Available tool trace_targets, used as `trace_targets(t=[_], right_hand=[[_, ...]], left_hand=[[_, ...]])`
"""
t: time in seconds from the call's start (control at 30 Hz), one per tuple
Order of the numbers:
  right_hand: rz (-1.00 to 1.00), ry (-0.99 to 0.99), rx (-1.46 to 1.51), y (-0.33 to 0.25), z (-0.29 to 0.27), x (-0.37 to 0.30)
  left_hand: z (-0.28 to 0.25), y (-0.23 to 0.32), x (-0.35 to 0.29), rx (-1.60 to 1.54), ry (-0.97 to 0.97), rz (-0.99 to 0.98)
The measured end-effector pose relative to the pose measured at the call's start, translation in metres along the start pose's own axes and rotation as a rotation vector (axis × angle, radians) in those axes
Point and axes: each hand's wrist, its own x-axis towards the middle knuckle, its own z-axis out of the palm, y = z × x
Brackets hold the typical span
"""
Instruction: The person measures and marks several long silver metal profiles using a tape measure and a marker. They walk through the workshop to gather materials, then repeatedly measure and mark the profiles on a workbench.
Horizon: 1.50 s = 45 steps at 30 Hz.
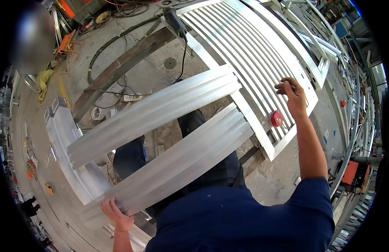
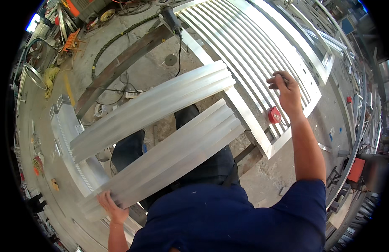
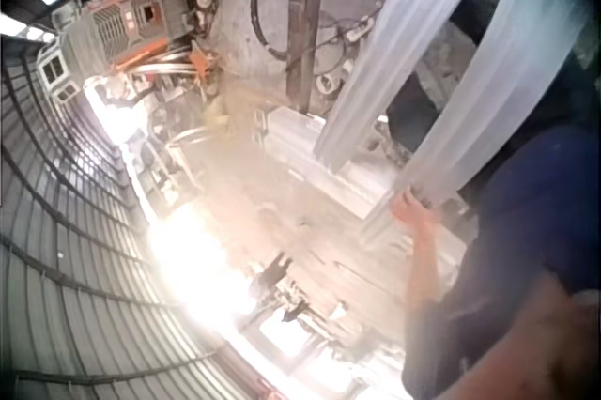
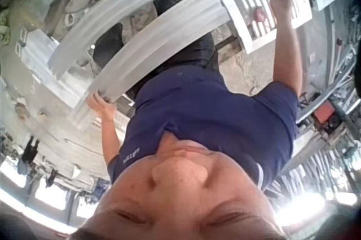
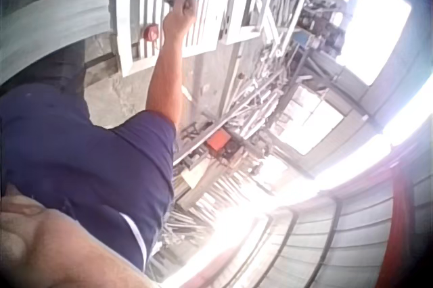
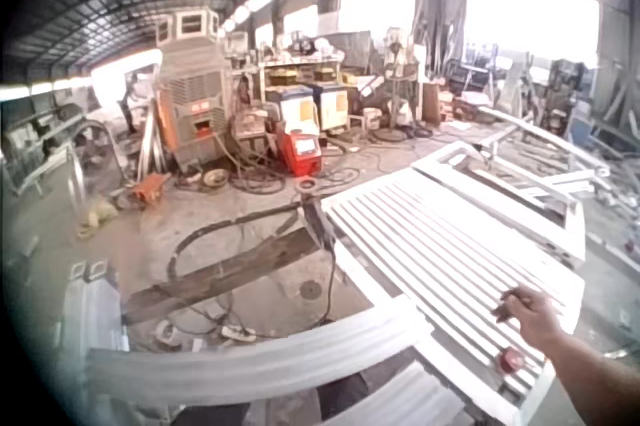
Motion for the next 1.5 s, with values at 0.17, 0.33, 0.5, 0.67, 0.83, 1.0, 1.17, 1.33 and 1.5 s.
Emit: trace_targets(t=[0.17,0.33,0.5,0.67,0.83,1.0,1.17,1.33,1.5], right_hand=[[0.045,-0.120,0.020,0.001,0.034,-0.001],[0.022,-0.167,-0.034,-0.019,0.047,-0.010],[0.029,-0.163,-0.099,-0.014,0.035,-0.020],[0.039,-0.152,-0.166,-0.011,0.034,-0.038],[-0.001,-0.163,-0.125,0.000,0.035,-0.054],[-0.008,-0.186,-0.102,-0.002,0.041,-0.061],[-0.055,-0.223,-0.125,-0.020,0.060,-0.072],[-0.012,-0.236,-0.075,-0.007,0.055,-0.069],[-0.028,-0.237,-0.074,-0.008,0.058,-0.072]], left_hand=[[0.016,0.027,-0.026,-0.035,-0.046,-0.058],[0.018,0.034,-0.009,-0.034,-0.138,-0.059],[0.009,0.030,0.008,-0.098,-0.314,0.002],[-0.037,0.035,0.033,-0.130,-0.243,0.205],[-0.143,0.094,0.099,-0.299,0.206,0.582],[-0.238,0.180,0.113,-0.504,0.175,0.745],[-0.246,0.173,0.102,-0.634,0.109,0.726],[-0.243,0.164,0.101,-0.727,0.084,0.730],[-0.247,0.152,0.092,-0.812,0.066,0.717]])
